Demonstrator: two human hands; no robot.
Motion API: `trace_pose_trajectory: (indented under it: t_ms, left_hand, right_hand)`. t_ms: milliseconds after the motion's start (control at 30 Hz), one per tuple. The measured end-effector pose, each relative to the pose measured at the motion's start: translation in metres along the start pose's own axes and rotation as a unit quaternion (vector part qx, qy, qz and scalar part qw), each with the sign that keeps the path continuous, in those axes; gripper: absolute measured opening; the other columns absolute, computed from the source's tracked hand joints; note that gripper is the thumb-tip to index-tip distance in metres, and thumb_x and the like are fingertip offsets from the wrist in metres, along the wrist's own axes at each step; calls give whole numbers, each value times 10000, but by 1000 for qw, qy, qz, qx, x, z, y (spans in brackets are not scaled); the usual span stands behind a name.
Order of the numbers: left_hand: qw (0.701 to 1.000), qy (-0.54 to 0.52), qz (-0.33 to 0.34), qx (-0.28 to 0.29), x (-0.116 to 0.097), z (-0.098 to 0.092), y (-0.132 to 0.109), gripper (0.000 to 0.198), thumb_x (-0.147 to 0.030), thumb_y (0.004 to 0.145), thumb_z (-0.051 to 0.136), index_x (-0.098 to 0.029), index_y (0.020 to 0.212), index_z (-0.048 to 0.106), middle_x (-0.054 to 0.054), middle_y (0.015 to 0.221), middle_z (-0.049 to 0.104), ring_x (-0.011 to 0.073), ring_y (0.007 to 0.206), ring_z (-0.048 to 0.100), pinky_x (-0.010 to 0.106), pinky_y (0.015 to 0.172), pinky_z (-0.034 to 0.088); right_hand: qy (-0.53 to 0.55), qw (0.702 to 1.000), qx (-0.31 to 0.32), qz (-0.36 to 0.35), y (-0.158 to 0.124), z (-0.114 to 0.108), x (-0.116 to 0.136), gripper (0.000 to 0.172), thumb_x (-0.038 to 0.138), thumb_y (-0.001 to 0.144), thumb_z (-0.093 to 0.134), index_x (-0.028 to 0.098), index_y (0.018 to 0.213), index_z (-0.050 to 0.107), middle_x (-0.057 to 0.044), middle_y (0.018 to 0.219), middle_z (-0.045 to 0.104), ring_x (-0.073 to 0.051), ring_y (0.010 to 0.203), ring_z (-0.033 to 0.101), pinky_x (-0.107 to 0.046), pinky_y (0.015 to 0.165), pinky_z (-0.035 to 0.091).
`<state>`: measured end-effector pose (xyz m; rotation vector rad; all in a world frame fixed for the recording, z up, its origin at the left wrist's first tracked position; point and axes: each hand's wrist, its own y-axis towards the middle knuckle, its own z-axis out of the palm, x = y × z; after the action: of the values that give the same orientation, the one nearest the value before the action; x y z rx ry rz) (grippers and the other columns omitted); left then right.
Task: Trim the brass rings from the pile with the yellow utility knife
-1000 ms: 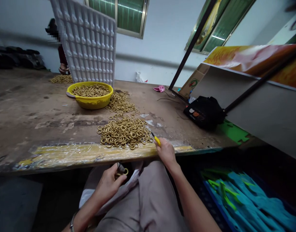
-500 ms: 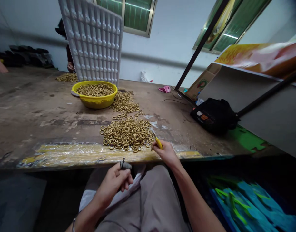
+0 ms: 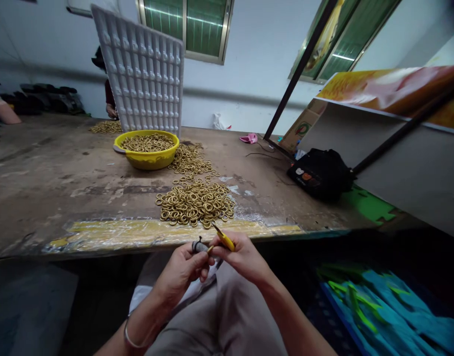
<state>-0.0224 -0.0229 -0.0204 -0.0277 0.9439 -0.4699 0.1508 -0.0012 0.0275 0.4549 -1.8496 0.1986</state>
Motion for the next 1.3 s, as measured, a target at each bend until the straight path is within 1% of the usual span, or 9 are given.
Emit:
trace_pose_trajectory:
  t_ms: [133,267,667,767,867,967,1100,1200,1300]
  left_hand:
    - [999,27,30,-8,-5,4,-5,344,-416,701,804,-108,734,655,-1,609,608,65,448,502,185,445,402]
    - [995,68,75,-10,-6,9,-8,342,-439,737,768,-120,719,644,-24,555,547,76,472,479,192,462,402]
    - [963,218,143,-71,-2,3,-3,288,-400,834,638,-159,689,574,-25,533,516,103,485,457,216,492,391]
    - [949,260,150,-95,-9,2,-9,230,-316,826,627,-169,661,563,-22,535,516,109,498,459,219,507,385]
    - [938,306,148,-73,-15,0,-18,228,-266,814,634,-163,621,569,-5,560,536,114,543,489,219,543,389]
    - [965,241,98,-34,-9,-6,-17,287,-349,813,656,-158,624,555,-13,535,519,99,487,464,214,494,369]
    - [992,105,56,-36,9,-14,-5,305,-420,793,700,-162,748,544,-20,591,548,76,451,448,196,441,358]
    - [1000,13,16,-20,11,-16,-1,285,-389,792,709,-172,889,553,-20,622,573,79,461,461,188,432,372]
    - [997,-59,-41,-3,3,-17,-1,265,-391,800,683,-157,867,576,6,647,595,74,462,466,169,400,340]
  right_hand:
    - [-153,986,-57,-28,-14,9,1,141,124,850,531,179,785,643,-6,745,619,-136,692,556,-237,653,390]
    - [-295,952,-77,-10,-30,19,-1,333,-44,727,465,190,892,636,-21,848,650,-143,759,578,-235,675,362]
    - [-434,898,-68,19,-16,25,-22,297,-35,805,451,175,929,619,-54,884,677,-166,769,612,-255,660,363]
    - [-498,855,-91,110,2,10,-41,248,4,850,454,163,919,630,-84,852,685,-190,737,625,-274,639,363]
    - [-522,822,-128,188,19,-15,-57,178,59,874,482,135,922,636,-118,827,687,-216,728,635,-281,622,357]
    - [-516,831,-143,151,36,-30,-65,142,144,921,485,159,924,627,-90,865,679,-209,805,634,-269,673,373]
    - [-481,863,-149,37,64,-25,-66,119,170,911,521,179,942,636,-64,950,642,-179,865,605,-239,731,382]
    - [-471,870,-140,38,84,-21,-67,197,102,853,531,196,980,650,-63,1000,618,-167,823,583,-240,702,377]
    - [-442,885,-136,46,97,-25,-70,185,63,807,531,181,886,648,-68,973,610,-163,797,565,-246,693,374]
